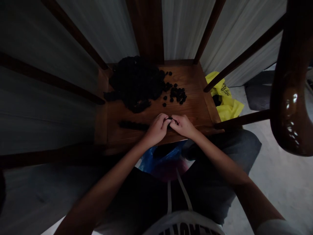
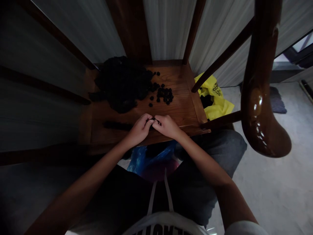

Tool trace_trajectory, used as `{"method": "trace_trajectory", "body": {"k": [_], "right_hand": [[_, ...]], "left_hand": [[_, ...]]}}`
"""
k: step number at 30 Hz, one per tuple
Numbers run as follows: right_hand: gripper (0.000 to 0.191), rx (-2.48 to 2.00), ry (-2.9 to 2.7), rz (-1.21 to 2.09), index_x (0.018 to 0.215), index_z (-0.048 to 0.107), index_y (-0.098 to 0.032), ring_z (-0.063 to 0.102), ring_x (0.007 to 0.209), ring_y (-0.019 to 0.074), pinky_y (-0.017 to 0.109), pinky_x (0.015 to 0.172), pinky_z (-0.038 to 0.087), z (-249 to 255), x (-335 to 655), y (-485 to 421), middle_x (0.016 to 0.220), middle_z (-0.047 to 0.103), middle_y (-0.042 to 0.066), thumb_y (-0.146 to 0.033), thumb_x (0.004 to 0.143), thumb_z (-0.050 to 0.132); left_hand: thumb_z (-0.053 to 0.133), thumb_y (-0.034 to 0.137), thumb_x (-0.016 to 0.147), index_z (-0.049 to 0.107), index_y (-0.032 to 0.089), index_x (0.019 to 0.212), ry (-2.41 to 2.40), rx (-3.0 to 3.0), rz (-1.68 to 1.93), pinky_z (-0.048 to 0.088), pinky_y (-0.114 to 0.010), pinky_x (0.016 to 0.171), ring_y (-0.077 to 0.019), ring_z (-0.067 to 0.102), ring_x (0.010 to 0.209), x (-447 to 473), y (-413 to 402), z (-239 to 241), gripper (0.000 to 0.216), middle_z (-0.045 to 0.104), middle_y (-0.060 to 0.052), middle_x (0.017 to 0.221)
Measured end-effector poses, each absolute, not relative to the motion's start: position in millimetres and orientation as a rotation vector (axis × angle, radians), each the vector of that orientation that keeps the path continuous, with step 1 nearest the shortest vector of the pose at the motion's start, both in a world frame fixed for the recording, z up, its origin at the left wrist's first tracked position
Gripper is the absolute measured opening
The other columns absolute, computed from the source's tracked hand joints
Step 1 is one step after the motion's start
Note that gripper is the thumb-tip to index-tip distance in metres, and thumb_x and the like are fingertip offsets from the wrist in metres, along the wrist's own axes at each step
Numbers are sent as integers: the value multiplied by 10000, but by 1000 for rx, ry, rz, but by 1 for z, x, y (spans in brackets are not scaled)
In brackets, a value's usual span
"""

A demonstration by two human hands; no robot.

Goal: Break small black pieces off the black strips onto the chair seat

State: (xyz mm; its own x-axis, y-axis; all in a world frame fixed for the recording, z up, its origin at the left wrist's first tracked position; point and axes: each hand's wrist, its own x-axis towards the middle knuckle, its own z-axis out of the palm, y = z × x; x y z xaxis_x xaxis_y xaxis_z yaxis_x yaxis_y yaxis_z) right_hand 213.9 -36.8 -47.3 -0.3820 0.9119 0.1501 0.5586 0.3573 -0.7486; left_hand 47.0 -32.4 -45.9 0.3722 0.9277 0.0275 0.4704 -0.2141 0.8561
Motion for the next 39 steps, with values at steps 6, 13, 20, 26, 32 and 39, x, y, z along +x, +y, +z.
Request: {"method": "trace_trajectory", "body": {"k": [6,13,20,26,32,39], "right_hand": [[172,-1482,-2110,582,697,471,-184,383,514,99,257,548,240,-45,202,-45,570,417,-31,-207,866,449],[216,-1353,-2139,648,697,463,-181,495,683,126,247,647,348,-35,226,-34,729,490,10,-208,907,425],[145,-1261,-2387,702,963,586,-180,533,776,157,260,670,370,-19,239,-35,945,575,51,-237,845,524],[101,-1242,-2358,780,894,611,-176,544,747,150,251,679,365,-24,241,-33,830,602,29,-219,857,527],[143,-1253,-2199,734,943,632,-174,561,764,157,258,713,390,-33,239,-33,846,618,39,-191,887,502],[173,-1156,-2342,813,998,633,-190,582,864,174,267,747,408,-26,241,-33,933,628,54,-216,933,475]], "left_hand": [[458,174,901,453,198,838,1390,1788,862,414,-304,749,-160,515,789,50,-24,-53,67,513,-13,810],[549,258,896,499,204,921,1093,1597,975,469,-286,827,-142,621,903,46,-25,-51,78,632,-25,971],[580,263,880,477,202,876,1116,1524,1016,488,-310,840,-150,643,874,50,-31,-50,120,656,-19,881],[558,243,891,519,193,924,1101,1568,1008,491,-293,832,-139,625,876,48,-32,-48,71,637,-21,915],[572,223,880,605,199,1081,1084,1768,836,481,-293,840,-147,593,923,42,-31,-41,206,609,-34,975],[623,270,855,586,187,984,1118,1632,927,518,-303,839,-151,629,915,44,-32,-48,159,646,-38,995]]}}
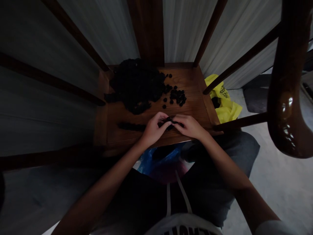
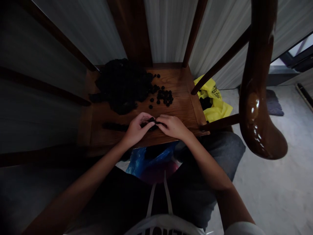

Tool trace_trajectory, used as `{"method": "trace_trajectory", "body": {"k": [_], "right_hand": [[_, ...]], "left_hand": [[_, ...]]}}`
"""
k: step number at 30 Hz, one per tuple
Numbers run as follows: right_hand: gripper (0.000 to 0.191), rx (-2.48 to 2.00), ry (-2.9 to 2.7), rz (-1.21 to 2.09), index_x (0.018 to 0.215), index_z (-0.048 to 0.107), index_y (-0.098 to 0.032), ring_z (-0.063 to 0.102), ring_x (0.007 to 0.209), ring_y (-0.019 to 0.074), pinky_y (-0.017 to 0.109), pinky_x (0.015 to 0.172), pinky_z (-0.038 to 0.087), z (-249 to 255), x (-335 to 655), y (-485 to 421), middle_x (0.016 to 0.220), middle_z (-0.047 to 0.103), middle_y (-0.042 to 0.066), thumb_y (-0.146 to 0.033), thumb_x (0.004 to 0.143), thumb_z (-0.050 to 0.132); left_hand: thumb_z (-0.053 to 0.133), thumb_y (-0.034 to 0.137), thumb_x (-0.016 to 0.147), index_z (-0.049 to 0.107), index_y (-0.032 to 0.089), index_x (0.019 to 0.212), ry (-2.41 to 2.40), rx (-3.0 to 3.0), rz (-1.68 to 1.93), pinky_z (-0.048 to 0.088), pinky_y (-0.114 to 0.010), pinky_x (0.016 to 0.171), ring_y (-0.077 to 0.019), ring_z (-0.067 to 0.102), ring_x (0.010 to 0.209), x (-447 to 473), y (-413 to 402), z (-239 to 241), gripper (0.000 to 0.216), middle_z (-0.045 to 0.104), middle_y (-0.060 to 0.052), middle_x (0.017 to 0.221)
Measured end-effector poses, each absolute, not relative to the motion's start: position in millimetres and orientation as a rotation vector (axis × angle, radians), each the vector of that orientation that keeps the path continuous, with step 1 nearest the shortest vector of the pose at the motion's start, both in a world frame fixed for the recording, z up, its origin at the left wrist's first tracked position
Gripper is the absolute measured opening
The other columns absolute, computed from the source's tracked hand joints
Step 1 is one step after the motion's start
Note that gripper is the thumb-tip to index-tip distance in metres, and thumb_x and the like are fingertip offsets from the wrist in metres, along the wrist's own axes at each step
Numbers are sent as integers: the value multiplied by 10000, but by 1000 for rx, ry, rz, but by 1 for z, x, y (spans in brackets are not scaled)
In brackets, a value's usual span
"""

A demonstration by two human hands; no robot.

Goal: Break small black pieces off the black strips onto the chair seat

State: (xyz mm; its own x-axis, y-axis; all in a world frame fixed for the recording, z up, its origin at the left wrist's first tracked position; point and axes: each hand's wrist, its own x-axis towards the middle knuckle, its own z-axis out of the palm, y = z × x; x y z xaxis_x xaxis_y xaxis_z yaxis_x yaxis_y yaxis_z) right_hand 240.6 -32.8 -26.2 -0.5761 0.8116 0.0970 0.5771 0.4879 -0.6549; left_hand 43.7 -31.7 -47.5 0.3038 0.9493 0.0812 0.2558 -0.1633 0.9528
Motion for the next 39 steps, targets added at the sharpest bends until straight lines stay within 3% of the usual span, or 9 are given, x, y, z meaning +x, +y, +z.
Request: {"method": "trace_trajectory", "body": {"k": [7,13,16,20,25,29,34,37,39], "right_hand": [[246,-993,-2402,996,895,668,-162,564,781,147,272,712,416,-15,249,-31,924,596,57,-375,922,548],[405,-1113,-2158,1077,774,644,-151,542,735,133,261,688,390,-19,248,-26,788,588,33,-449,969,450],[401,-1139,-2208,1070,725,604,-154,504,656,108,240,622,335,-25,243,-26,713,559,0,-470,944,490],[384,-1173,-2324,978,718,564,-165,474,612,100,238,607,289,-27,240,-29,646,531,-24,-479,930,500],[364,-1174,-2341,905,786,540,-174,492,661,120,242,620,306,-23,238,-31,729,560,-4,-523,889,556],[340,-1202,-2299,845,794,533,-174,515,742,134,250,667,336,-23,237,-30,832,582,30,-452,968,444],[405,-1178,-2241,990,726,524,-158,491,654,114,247,628,327,-26,236,-28,697,542,2,-457,980,419],[466,-1199,-2165,1166,664,516,-155,418,554,90,240,561,296,-27,237,-27,575,446,-34,-490,971,413],[506,-1215,-2143,1284,609,496,-154,364,511,75,234,520,265,-28,239,-26,526,381,-50,-522,951,433]], "left_hand": [[635,229,834,660,206,1027,1055,1744,863,513,-332,870,-168,649,906,42,-35,-43,196,692,-40,977],[626,216,839,691,198,930,1002,1868,862,498,-299,789,-155,629,835,42,-37,-37,114,668,-27,880],[595,158,834,657,209,1071,985,1867,829,491,-293,825,-144,630,860,43,-38,-38,250,678,-22,935],[574,107,805,477,237,1349,962,1879,772,478,-310,891,-140,629,886,44,-38,-41,567,664,-11,949],[594,125,783,425,232,1375,993,1898,763,482,-311,877,-158,625,907,45,-36,-46,625,648,-23,962],[579,163,815,425,226,1362,1094,2003,757,475,-344,899,-194,630,970,50,-39,-45,572,666,-53,1062],[640,344,841,442,213,1321,1144,2147,742,445,-396,931,-248,621,1051,55,-46,-39,536,645,-89,1215],[680,489,803,475,222,1240,1197,2154,724,442,-392,909,-249,639,1010,58,-47,-39,552,670,-72,1158],[655,478,830,495,218,1180,1226,2175,670,444,-380,876,-240,653,947,59,-46,-40,464,690,-62,1089]]}}
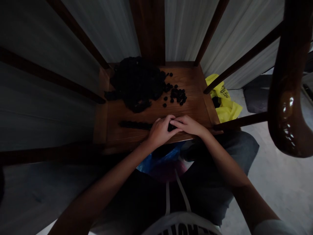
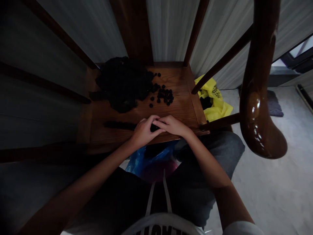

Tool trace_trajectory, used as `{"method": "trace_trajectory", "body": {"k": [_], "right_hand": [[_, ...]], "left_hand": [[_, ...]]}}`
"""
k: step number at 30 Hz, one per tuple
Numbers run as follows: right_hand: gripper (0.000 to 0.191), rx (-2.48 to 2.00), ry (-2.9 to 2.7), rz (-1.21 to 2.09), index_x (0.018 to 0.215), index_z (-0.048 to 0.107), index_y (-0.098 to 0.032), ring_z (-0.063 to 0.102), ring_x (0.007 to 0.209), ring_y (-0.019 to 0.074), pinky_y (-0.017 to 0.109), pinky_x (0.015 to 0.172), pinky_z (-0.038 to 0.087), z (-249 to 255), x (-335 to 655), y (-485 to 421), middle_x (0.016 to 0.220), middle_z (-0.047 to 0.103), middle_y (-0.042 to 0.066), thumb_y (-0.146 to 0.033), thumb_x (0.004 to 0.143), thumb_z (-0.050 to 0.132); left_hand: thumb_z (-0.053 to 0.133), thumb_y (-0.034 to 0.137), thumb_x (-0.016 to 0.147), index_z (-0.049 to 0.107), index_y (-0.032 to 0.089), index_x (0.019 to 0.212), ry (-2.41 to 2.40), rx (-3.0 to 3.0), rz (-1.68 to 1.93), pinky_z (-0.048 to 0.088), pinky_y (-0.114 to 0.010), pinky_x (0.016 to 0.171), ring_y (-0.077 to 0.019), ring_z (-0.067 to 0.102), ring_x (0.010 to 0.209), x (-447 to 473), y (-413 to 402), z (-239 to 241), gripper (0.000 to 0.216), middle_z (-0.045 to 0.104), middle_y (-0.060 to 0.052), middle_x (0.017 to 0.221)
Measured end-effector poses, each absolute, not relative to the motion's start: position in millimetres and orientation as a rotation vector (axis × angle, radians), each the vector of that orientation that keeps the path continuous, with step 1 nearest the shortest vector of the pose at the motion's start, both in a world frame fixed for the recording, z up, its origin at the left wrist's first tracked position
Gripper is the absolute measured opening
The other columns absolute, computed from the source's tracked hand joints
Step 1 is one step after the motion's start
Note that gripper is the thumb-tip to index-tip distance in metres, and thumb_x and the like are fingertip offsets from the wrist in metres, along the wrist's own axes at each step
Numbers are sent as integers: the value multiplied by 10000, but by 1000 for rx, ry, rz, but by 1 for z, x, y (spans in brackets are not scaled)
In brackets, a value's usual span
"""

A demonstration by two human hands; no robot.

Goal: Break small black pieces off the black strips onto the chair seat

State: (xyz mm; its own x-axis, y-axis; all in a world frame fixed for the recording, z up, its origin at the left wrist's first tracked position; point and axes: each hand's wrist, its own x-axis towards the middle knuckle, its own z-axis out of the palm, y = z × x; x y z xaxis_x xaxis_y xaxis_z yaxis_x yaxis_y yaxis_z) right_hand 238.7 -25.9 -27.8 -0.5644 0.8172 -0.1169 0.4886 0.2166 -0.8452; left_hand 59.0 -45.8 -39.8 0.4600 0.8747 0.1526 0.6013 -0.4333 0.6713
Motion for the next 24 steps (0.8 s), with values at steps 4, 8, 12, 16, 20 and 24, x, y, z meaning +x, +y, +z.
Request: {"method": "trace_trajectory", "body": {"k": [4,8,12,16,20,24], "right_hand": [[504,-1209,-2080,1419,604,507,-149,357,509,64,220,500,254,-28,242,-22,529,396,-52,-537,923,474],[479,-1128,-1936,1548,647,562,-140,380,497,56,197,491,288,-27,242,-21,519,430,-55,-519,929,481],[530,-1115,-1784,1639,695,660,-120,336,397,43,187,416,256,-29,239,-25,450,396,-68,-528,949,437],[551,-1109,-1721,1659,738,709,-103,378,354,40,174,386,288,-31,235,-27,445,501,-42,-528,952,430],[486,-1095,-1700,1672,737,658,-117,486,393,49,155,375,340,-35,232,-27,559,623,-5,-522,932,474],[398,-1141,-1553,1612,663,580,-129,425,331,26,144,326,275,-38,228,-30,529,594,-28,-468,869,609]], "left_hand": [[568,406,907,528,174,1122,1219,2306,513,432,-373,812,-238,663,834,59,-41,-43,320,710,-81,953],[393,319,986,618,156,937,1089,2462,420,401,-371,792,-233,652,822,55,-37,-43,281,714,-92,882],[318,277,999,618,169,777,979,2309,443,390,-332,782,-170,614,733,51,-37,-35,389,688,-29,771],[294,324,1009,562,174,672,934,2099,478,394,-292,763,-136,567,672,48,-35,-31,455,635,2,680],[283,296,1003,582,172,710,955,2118,499,387,-290,730,-150,552,697,48,-35,-34,437,639,-21,719],[291,252,988,601,166,746,957,2149,531,371,-295,724,-152,539,693,48,-35,-36,403,614,-24,703]]}}
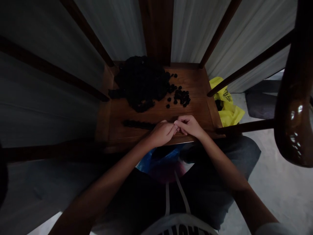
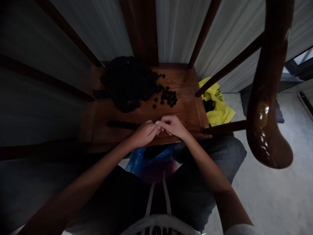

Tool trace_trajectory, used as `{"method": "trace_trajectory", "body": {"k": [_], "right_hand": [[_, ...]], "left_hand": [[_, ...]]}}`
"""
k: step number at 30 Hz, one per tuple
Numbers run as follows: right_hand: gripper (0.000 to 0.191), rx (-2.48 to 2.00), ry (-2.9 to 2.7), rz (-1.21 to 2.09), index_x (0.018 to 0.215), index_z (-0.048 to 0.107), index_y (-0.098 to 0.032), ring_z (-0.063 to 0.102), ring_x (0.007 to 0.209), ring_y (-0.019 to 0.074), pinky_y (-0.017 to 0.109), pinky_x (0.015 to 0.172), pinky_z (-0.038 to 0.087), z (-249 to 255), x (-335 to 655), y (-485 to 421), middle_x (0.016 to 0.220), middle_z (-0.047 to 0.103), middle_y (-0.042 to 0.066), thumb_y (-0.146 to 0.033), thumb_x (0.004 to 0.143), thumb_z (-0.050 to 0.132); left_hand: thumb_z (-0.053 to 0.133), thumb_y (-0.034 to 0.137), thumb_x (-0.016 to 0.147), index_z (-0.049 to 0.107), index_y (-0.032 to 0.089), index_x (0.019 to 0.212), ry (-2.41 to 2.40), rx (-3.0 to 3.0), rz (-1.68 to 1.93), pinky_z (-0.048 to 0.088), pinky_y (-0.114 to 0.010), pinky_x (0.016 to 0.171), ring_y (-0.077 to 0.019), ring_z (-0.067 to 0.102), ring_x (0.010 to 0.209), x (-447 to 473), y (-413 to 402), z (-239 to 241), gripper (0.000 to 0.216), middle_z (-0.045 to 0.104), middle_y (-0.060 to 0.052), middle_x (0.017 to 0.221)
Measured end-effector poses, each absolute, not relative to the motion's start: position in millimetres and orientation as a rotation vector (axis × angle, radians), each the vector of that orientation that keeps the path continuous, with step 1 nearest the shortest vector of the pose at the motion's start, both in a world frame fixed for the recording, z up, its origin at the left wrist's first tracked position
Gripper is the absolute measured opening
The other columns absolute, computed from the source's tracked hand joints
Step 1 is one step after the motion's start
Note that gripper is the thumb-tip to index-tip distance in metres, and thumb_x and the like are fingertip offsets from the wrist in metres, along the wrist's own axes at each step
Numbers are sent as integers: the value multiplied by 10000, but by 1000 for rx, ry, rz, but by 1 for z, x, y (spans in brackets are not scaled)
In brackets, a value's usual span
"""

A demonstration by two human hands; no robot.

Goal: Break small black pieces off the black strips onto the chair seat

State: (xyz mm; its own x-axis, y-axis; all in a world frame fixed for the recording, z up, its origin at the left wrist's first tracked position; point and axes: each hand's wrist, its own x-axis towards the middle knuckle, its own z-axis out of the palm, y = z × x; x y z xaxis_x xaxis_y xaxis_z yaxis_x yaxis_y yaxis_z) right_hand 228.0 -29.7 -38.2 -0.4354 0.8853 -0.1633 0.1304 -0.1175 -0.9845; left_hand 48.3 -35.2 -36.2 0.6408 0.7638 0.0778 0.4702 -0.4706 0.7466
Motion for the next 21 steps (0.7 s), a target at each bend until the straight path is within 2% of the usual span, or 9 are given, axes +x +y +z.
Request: {"method": "trace_trajectory", "body": {"k": [3,7,14,18,21], "right_hand": [[388,-1126,-1367,1675,664,561,-133,361,290,8,144,287,184,-40,225,-31,531,579,-40,-460,867,616],[347,-979,-1310,1880,703,548,-140,328,279,2,131,280,153,-42,225,-26,509,556,-59,-435,872,619],[326,-803,-1300,2212,675,493,-152,230,273,4,122,275,126,-44,232,-13,428,431,-98,-387,872,602],[390,-753,-1240,2362,589,428,-170,233,256,19,147,264,119,-46,231,-11,410,424,-78,-405,872,559],[471,-767,-1176,2351,515,342,-192,212,242,25,158,268,93,-47,224,-12,358,369,-73,-434,884,508]], "left_hand": [[321,285,981,540,165,674,924,1982,560,361,-268,670,-128,504,638,47,-33,-35,396,546,3,639],[367,290,948,447,167,596,856,1723,586,321,-244,583,-95,403,543,44,-28,-34,381,432,37,564],[366,206,864,377,176,506,763,1584,574,297,-269,589,-98,376,528,45,-26,-36,360,391,33,504],[392,204,815,367,182,476,715,1470,569,277,-279,562,-91,341,486,46,-26,-34,341,364,37,460],[408,242,795,312,197,451,682,1285,570,227,-285,513,-79,269,441,46,-26,-31,360,307,45,427]]}}
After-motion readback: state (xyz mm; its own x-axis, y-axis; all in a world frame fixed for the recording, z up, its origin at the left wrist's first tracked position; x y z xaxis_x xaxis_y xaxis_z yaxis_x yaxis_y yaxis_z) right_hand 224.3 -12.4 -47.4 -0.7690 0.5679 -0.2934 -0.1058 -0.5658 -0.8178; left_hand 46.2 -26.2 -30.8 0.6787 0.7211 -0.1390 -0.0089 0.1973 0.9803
